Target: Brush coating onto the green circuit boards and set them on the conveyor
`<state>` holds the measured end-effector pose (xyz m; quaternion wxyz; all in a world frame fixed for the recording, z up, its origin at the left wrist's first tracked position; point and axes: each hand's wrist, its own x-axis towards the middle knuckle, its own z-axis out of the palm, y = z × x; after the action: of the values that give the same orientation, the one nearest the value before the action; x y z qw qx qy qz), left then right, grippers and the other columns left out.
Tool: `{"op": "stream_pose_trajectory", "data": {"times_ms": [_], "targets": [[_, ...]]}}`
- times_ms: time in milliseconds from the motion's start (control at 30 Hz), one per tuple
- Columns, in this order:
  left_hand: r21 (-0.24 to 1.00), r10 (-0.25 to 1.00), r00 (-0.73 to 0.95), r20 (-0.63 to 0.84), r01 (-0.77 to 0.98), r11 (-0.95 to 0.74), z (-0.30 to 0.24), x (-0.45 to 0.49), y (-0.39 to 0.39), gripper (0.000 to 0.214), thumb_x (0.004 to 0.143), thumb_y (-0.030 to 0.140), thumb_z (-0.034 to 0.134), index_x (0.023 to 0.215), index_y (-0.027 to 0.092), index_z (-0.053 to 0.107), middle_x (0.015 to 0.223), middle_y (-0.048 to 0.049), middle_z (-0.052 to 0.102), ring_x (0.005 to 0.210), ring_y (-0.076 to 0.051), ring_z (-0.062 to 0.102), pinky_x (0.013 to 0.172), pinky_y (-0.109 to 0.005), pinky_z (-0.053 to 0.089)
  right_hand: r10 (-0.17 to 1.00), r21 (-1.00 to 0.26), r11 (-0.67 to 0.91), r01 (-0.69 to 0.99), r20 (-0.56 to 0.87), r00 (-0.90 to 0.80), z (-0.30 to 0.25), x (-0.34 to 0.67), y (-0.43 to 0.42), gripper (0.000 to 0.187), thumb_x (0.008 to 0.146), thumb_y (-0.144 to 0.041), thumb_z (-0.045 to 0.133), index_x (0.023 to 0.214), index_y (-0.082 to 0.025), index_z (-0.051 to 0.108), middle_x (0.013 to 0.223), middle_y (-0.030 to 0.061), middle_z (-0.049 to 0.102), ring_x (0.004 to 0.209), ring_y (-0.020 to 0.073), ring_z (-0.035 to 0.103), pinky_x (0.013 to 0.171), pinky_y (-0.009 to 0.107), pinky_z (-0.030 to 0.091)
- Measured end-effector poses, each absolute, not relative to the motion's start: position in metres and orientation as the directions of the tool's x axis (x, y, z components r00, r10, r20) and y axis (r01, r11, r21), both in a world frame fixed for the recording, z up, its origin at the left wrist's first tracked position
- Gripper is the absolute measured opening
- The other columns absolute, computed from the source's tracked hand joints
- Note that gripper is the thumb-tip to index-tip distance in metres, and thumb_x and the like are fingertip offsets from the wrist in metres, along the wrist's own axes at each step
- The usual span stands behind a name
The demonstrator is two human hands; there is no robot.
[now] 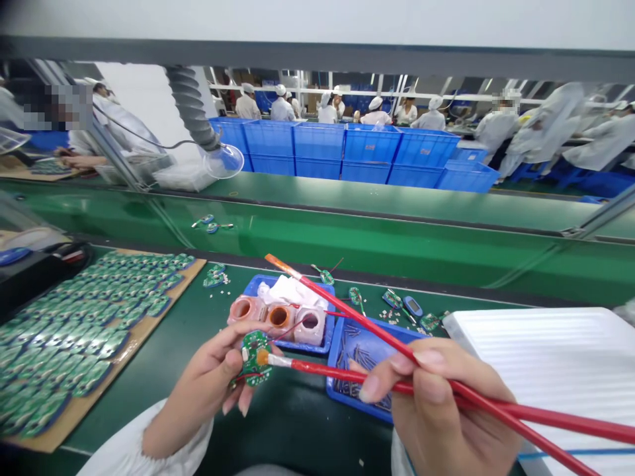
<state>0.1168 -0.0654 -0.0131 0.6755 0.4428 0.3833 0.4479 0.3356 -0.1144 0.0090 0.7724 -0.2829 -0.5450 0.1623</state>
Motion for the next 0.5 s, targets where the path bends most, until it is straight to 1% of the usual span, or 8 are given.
{"op": "stream_pose_trajectory", "data": {"times_ms": [67, 233, 300, 400, 433, 500], "targets": [[0.942, 0.941, 0.314, -0.125, -0.260, 0.211, -0.013, 0.117, -0.065, 0.047, 0.070, 0.055, 0.078, 0.101, 0.020, 0.074, 0.064, -0.0036, 0.071, 0.033, -0.008, 0.056, 0.030, -0.013, 0.026, 0.554, -0.613, 0.784, 0.094, 0.760, 0.340, 0.010, 0.335, -0.117, 0.010, 0.105, -0.013, 0.063, 0.112, -0.019, 0.067, 0.094, 0.0020, 0.059, 0.061, 0.0129, 0.062, 0.051, 0.022, 0.061], [0.949, 0.936, 0.333, -0.111, -0.243, 0.199, -0.013, 0.116, -0.064, 0.053, 0.070, 0.059, 0.076, 0.103, 0.018, 0.072, 0.070, -0.0043, 0.073, 0.034, -0.007, 0.056, 0.031, -0.014, 0.025, 0.556, -0.635, 0.759, 0.140, 0.745, 0.368, 0.008, 0.339, -0.123, 0.006, 0.104, -0.018, 0.067, 0.109, -0.021, 0.068, 0.089, 0.0014, 0.058, 0.057, 0.0134, 0.060, 0.048, 0.023, 0.059], [0.952, 0.931, 0.346, -0.116, -0.228, 0.203, -0.014, 0.116, -0.064, 0.055, 0.070, 0.060, 0.076, 0.105, 0.017, 0.071, 0.063, -0.0023, 0.070, 0.034, -0.008, 0.055, 0.031, -0.014, 0.025, 0.558, -0.651, 0.744, 0.149, 0.729, 0.396, 0.006, 0.341, -0.124, 0.005, 0.101, -0.021, 0.070, 0.106, -0.021, 0.068, 0.089, 0.0013, 0.058, 0.056, 0.0135, 0.060, 0.047, 0.023, 0.059], [0.950, 0.923, 0.364, -0.123, -0.226, 0.216, -0.015, 0.115, -0.064, 0.055, 0.072, 0.061, 0.074, 0.106, 0.018, 0.069, 0.051, 0.0033, 0.061, 0.034, -0.007, 0.052, 0.032, -0.013, 0.024, 0.547, -0.667, 0.728, 0.159, 0.705, 0.452, 0.001, 0.344, -0.126, 0.009, 0.098, -0.023, 0.075, 0.101, -0.020, 0.068, 0.088, 0.0015, 0.058, 0.054, 0.0143, 0.059, 0.044, 0.024, 0.057], [0.948, 0.921, 0.370, -0.125, -0.228, 0.220, -0.016, 0.115, -0.064, 0.055, 0.072, 0.061, 0.074, 0.106, 0.018, 0.069, 0.050, 0.0041, 0.059, 0.034, -0.006, 0.052, 0.033, -0.013, 0.024, 0.545, -0.672, 0.725, 0.153, 0.695, 0.468, 0.000, 0.345, -0.126, 0.010, 0.096, -0.023, 0.077, 0.101, -0.020, 0.068, 0.088, 0.0014, 0.058, 0.055, 0.0145, 0.059, 0.044, 0.024, 0.056], [0.945, 0.920, 0.370, -0.130, -0.233, 0.228, -0.016, 0.114, -0.063, 0.054, 0.072, 0.061, 0.074, 0.105, 0.018, 0.069, 0.057, 0.0021, 0.064, 0.035, -0.006, 0.054, 0.033, -0.012, 0.025, 0.546, -0.692, 0.708, 0.143, 0.664, 0.511, -0.005, 0.348, -0.128, 0.012, 0.094, -0.025, 0.080, 0.099, -0.021, 0.070, 0.088, 0.0007, 0.057, 0.058, 0.0140, 0.059, 0.044, 0.023, 0.055]]}}
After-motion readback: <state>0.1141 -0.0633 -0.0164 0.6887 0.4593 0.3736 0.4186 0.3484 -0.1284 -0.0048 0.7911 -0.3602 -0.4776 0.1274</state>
